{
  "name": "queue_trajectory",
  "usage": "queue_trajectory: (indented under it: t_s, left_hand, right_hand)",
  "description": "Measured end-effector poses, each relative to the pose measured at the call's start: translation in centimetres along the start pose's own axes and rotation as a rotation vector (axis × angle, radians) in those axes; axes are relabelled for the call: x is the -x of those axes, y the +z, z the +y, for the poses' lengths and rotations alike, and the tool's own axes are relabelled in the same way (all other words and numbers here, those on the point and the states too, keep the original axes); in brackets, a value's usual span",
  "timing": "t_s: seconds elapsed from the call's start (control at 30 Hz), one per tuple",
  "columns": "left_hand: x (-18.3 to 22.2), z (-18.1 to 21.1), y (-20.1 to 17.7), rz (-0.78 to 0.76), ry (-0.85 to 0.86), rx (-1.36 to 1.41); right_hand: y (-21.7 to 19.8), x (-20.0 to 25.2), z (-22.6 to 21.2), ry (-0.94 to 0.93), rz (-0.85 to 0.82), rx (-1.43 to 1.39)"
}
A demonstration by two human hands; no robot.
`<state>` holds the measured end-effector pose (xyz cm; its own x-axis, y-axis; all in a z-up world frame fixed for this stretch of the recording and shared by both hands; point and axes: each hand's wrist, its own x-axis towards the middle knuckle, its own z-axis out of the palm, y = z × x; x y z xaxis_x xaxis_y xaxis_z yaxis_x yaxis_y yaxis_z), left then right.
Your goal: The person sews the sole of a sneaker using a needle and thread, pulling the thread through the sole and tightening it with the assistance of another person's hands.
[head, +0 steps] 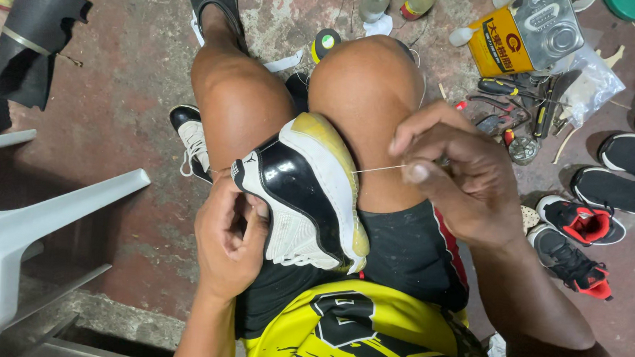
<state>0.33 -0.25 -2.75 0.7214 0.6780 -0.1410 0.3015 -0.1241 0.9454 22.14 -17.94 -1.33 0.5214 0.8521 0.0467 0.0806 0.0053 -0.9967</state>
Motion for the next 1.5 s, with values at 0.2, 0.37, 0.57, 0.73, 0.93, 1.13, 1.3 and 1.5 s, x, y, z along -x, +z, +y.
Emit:
queue_trajectory:
  t_s: [0.2, 0.37, 0.57, 0.73, 0.93, 1.13, 1.3, 1.5]
  left_hand:
    - [-1.5, 1.8, -0.6, -0.121, 0.226, -0.282]
    - [-1.2, 0.0, -0.5, -0.125, 0.185, -0.193]
    - [-0.1, -2.8, -0.1, -0.05, 0.226, -0.096]
    - [-0.6, -2.5, -0.4, -0.048, 0.229, -0.01]
    - [-0.4, 1.5, -0.8, -0.061, 0.076, -0.102]
    - [-0.4, 2.6, 1.9, -0.073, -0.094, -0.018]
    - [-0.9, 0.3, 1.2, -0.253, -0.126, 0.371]
    - [-1.4, -2.2, 1.4, -0.41, -0.109, 0.612]
  right_hand:
    - [3.4, -1.5, -0.7, 0.037, 0.053, -0.502]
    - [5.0, -2.5, -1.1, -0.084, -0.063, 0.072]
    - [6.7, -3.6, -0.6, -0.165, -0.011, 0.38]
    - [7.4, -3.9, -0.2, -0.144, 0.04, 0.414]
    - [5.9, -1.7, 1.4, -0.023, 0.015, -0.209]
    - [4.1, 0.0, 1.1, 0.052, 0.222, -0.457]
    - [-0.7, 2.3, -0.1, 0.104, 0.43, -0.273]
    - [-1.3, 7.6, -2.4, 0.24, 0.358, 0.307]
